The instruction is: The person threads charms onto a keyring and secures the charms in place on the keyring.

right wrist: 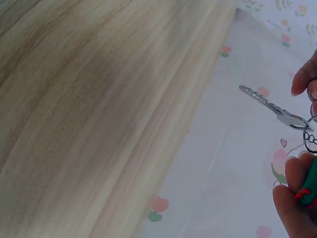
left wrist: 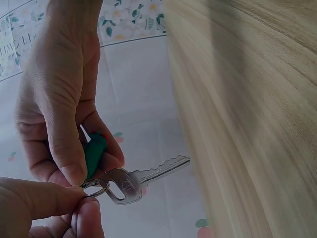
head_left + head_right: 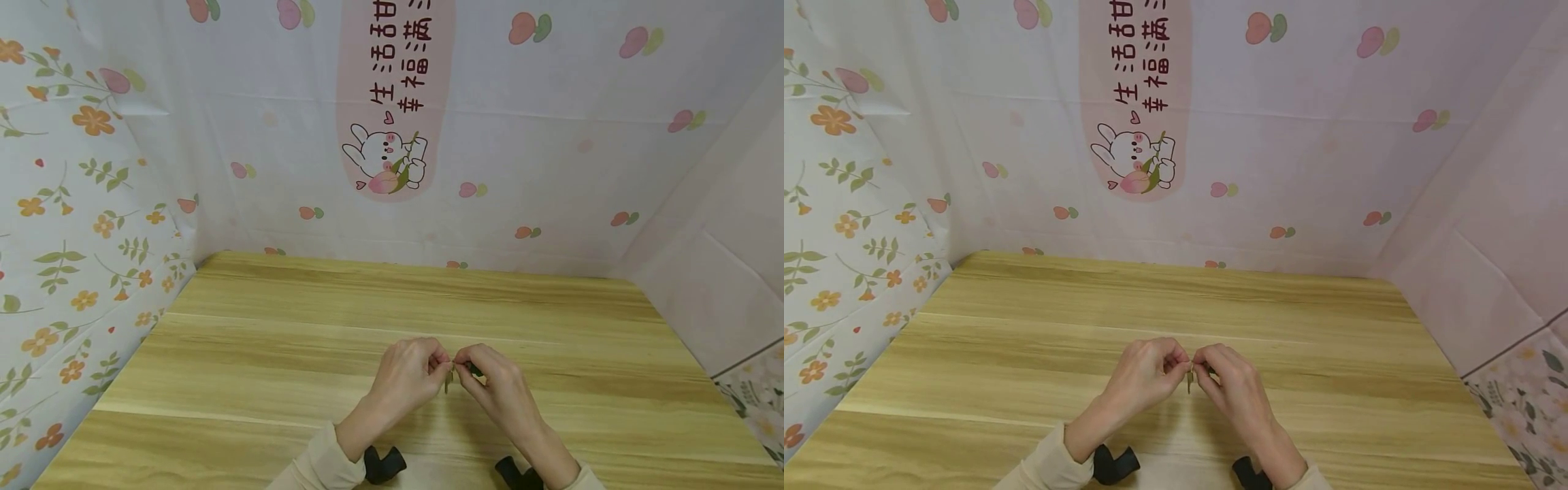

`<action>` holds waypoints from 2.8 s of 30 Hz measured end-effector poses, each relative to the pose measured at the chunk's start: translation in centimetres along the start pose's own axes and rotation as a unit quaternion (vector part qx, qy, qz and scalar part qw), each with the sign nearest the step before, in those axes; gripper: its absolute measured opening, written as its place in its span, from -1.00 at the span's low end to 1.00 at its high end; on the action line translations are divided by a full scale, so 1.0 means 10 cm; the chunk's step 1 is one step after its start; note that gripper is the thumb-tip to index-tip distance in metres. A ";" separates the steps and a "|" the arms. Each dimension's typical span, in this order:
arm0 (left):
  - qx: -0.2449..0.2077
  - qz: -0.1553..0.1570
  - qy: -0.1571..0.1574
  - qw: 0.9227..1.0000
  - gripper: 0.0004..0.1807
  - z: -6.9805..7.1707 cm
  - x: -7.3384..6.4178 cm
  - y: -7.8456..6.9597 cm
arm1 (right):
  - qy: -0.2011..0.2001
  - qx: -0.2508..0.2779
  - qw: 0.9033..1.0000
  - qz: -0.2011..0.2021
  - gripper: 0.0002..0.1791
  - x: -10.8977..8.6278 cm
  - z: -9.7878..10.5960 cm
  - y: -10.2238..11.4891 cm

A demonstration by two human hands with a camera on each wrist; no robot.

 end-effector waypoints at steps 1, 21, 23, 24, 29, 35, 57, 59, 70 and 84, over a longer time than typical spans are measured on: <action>0.000 0.001 -0.001 1.000 -0.90 0.00 0.00 0.00 | 0.000 0.000 1.000 -0.002 -0.70 0.00 0.00 0.00; 0.026 -0.033 -0.046 0.998 -0.88 0.06 -0.05 -0.08 | -0.002 0.144 0.963 -0.227 -0.87 -0.13 -0.05 -0.24; 0.032 -0.039 -0.051 0.997 -0.88 0.07 -0.05 -0.10 | -0.005 0.152 0.958 -0.245 -0.86 -0.15 -0.05 -0.26; 0.035 -0.041 -0.053 0.997 -0.88 0.07 -0.06 -0.10 | -0.005 0.152 0.957 -0.247 -0.85 -0.16 -0.05 -0.26; 0.047 -0.050 -0.061 0.996 -0.87 0.07 -0.08 -0.13 | 0.007 0.069 0.985 -0.159 -0.73 -0.06 0.00 -0.15; 0.087 -0.072 -0.100 0.989 -0.83 0.09 -0.11 -0.19 | 0.007 -0.041 0.997 -0.066 -0.68 0.04 0.04 0.02; 0.024 -0.007 -0.023 0.999 -0.88 0.02 -0.04 -0.06 | 0.027 -0.006 0.995 -0.091 -0.75 0.04 -0.02 -0.03; 0.018 -0.003 -0.020 1.000 -0.88 0.02 -0.04 -0.05 | 0.026 -0.004 0.995 -0.093 -0.74 0.03 -0.02 -0.04; -0.020 0.014 -0.002 1.000 -0.90 -0.01 -0.02 0.00 | 0.032 0.004 0.995 -0.097 -0.69 0.01 -0.04 -0.05; -0.003 0.001 -0.041 0.999 -0.90 0.02 -0.01 -0.06 | -0.014 0.095 0.953 -0.287 -0.85 -0.18 -0.06 -0.30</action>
Point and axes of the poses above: each hand's wrist, its own x-axis towards the middle knuckle, its own z-axis out of the back of the hand, y = z × x, the point moved 9 cm from there along x, towards the middle knuckle, and after that the axes turned 14 degrees about z, right-handed, at the moved point
